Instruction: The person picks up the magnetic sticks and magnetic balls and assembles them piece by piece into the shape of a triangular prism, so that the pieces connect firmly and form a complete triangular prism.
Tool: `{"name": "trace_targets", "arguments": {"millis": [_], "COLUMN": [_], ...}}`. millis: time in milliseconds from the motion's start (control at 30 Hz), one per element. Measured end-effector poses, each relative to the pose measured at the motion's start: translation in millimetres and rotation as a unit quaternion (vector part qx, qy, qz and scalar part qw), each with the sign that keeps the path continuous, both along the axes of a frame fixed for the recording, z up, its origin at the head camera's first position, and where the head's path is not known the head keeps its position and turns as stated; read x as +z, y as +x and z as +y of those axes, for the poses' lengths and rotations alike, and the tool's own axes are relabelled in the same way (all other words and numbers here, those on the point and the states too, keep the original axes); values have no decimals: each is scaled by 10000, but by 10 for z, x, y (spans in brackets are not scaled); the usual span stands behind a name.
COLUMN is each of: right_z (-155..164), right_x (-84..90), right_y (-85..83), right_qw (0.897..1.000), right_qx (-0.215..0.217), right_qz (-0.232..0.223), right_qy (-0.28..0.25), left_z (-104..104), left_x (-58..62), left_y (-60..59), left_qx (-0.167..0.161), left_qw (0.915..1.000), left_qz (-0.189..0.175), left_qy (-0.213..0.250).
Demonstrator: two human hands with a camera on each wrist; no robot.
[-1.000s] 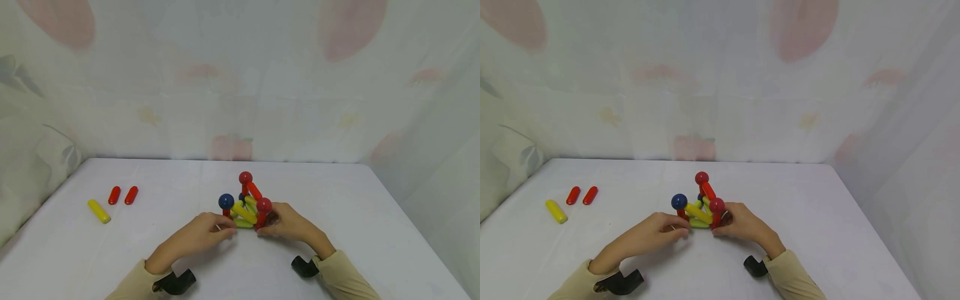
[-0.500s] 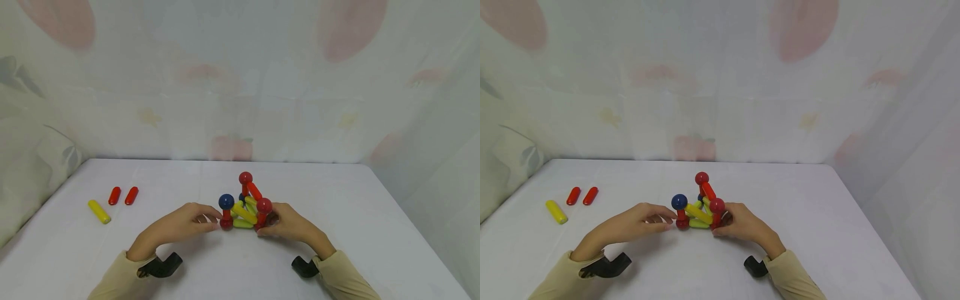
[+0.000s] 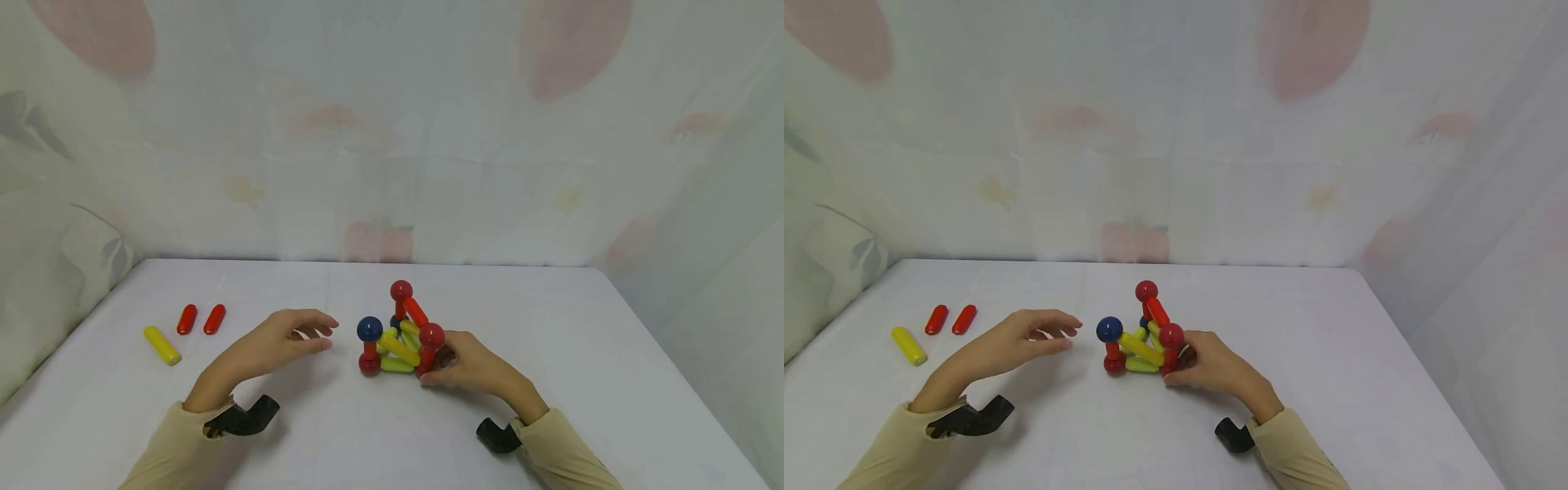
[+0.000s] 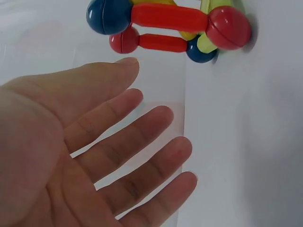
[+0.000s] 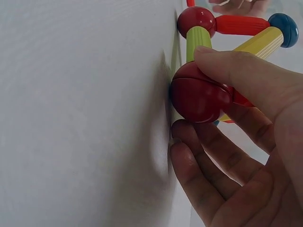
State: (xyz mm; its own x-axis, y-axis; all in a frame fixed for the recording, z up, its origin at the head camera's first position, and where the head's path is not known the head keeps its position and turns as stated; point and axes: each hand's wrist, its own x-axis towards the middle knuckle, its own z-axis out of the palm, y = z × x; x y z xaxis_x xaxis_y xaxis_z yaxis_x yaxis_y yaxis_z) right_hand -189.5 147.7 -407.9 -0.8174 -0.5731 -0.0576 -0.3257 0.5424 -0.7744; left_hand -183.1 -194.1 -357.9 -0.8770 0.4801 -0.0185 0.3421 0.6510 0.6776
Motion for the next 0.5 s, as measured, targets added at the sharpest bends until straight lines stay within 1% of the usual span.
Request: {"name": "trace_targets", "arguments": {"millis": [133, 300, 400, 500], "right_z": [-3, -4, 0, 4], "right_x": [5, 3, 3, 1], "right_y": [6, 11, 12, 11], "right_qw": [10000, 10000, 10000, 10000], "right_qx": [-4, -7, 1, 0], "right_qz": [-7, -17, -2, 12], "right_qy": [-3, -5, -1, 5], "left_z": [-74, -173, -226, -290], "left_x": [5, 9, 14, 18], "left_y": [-26, -49, -61, -76], "left_qx": [323, 729, 916, 1032], "left_qw": [9994, 9965, 9941, 9920], "left_qz": [132, 420, 574, 714], "left_qy": [21, -34, -112, -146]}}
